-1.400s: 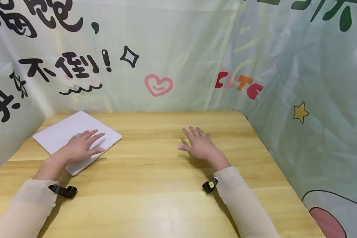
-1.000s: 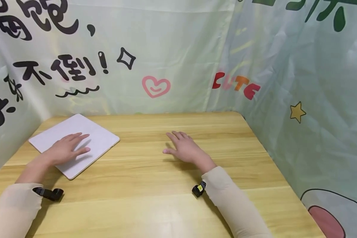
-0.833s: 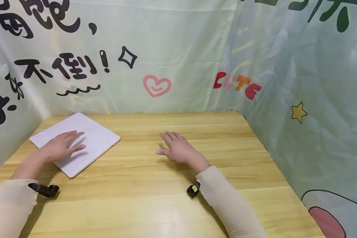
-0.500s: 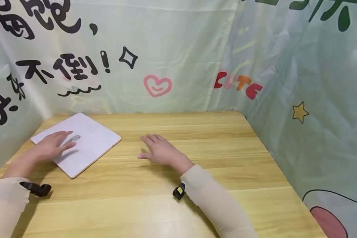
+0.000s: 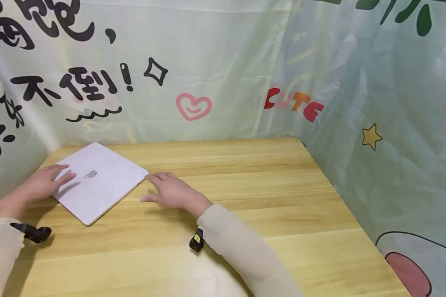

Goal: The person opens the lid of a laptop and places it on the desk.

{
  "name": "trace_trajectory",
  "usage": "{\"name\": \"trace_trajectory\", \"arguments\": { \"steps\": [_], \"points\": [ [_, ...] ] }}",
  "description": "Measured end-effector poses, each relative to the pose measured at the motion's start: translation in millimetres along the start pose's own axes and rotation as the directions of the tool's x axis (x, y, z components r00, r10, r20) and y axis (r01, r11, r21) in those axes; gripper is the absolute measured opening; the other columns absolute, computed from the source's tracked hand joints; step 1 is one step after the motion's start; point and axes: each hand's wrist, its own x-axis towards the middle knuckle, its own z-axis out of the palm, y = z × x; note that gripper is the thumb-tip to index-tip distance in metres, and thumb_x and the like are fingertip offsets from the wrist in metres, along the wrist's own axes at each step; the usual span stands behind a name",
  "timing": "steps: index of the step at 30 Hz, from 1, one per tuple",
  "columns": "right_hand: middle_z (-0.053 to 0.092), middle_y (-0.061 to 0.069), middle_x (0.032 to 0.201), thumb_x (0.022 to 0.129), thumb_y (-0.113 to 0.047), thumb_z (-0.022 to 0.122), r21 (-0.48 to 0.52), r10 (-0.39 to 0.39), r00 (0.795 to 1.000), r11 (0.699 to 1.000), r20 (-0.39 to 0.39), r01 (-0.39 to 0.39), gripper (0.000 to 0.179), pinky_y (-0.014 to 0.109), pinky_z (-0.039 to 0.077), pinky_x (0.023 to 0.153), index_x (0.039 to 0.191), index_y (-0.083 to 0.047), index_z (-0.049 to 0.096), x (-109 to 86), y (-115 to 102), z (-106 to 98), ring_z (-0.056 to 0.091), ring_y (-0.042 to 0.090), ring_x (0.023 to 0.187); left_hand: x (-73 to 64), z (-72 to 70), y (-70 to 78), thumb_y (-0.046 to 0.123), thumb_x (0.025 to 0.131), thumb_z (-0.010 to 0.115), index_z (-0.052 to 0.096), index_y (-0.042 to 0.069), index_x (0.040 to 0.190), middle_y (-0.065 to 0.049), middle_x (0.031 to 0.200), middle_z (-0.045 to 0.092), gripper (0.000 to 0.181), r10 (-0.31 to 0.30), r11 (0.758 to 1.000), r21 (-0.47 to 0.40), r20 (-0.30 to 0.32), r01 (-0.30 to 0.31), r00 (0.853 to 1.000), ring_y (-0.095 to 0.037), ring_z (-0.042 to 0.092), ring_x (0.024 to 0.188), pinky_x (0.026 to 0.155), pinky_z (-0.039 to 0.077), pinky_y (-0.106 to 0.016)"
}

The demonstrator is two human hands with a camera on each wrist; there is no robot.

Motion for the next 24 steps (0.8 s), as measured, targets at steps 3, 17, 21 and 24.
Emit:
{"name": "trace_trajectory", "arguments": {
  "steps": [3, 17, 21, 24],
  "points": [
    [0.035, 0.004, 0.155, 0.093, -0.067, 0.042, 0.008, 0.001, 1.000, 1.000, 0.005, -0.001, 0.080, 0.036, 0.029, 0.114, 0.155, -0.018, 0.031, 8.1, -6, 5, 0.032, 0.025, 0.141, 3.3, -1.4, -6.9, 0.059, 0.101, 0.034, 0.028, -0.018, 0.141, -0.047, 0.139, 0.022, 0.087, -0.016, 1.000, -0.026, -0.004, 0.016, 1.000, -0.063, 0.019, 0.127, 0.102, 0.017, -0.072],
    [0.029, -0.002, 0.157, 0.092, -0.068, 0.042, 0.069, 0.044, 0.998, 0.997, 0.044, -0.047, 0.077, 0.031, 0.024, 0.116, 0.154, -0.024, 0.031, 45.1, -24, 24, 0.025, 0.019, 0.145, 12.1, 1.3, -33.6, 0.063, 0.099, 0.026, 0.017, -0.017, 0.145, -0.047, 0.141, 0.012, 0.093, -0.113, 0.985, -0.128, 0.024, 0.115, 0.993, -0.064, 0.011, 0.129, 0.101, 0.012, -0.075],
    [0.028, -0.002, 0.158, 0.093, -0.066, 0.044, 0.079, 0.052, 0.998, 0.995, 0.032, -0.055, 0.074, 0.030, 0.018, 0.117, 0.153, -0.023, 0.034, 52.9, -30, 29, 0.024, 0.016, 0.145, 13.9, 3.9, -38.3, 0.065, 0.099, 0.025, 0.015, -0.017, 0.145, -0.046, 0.142, 0.011, 0.095, -0.140, 0.979, -0.148, 0.031, 0.143, 0.990, -0.064, 0.010, 0.129, 0.101, 0.012, -0.075],
    [0.026, -0.003, 0.159, 0.094, -0.066, 0.043, 0.068, 0.062, 0.997, 0.996, 0.041, -0.064, 0.074, 0.028, 0.015, 0.117, 0.153, -0.024, 0.034, 57.1, -33, 33, 0.022, 0.014, 0.145, 15.7, 3.5, -41.2, 0.065, 0.099, 0.026, 0.013, -0.018, 0.144, -0.047, 0.142, 0.011, 0.096, -0.145, 0.975, -0.164, 0.044, 0.150, 0.988, -0.064, 0.010, 0.129, 0.101, 0.012, -0.075]
  ]
}}
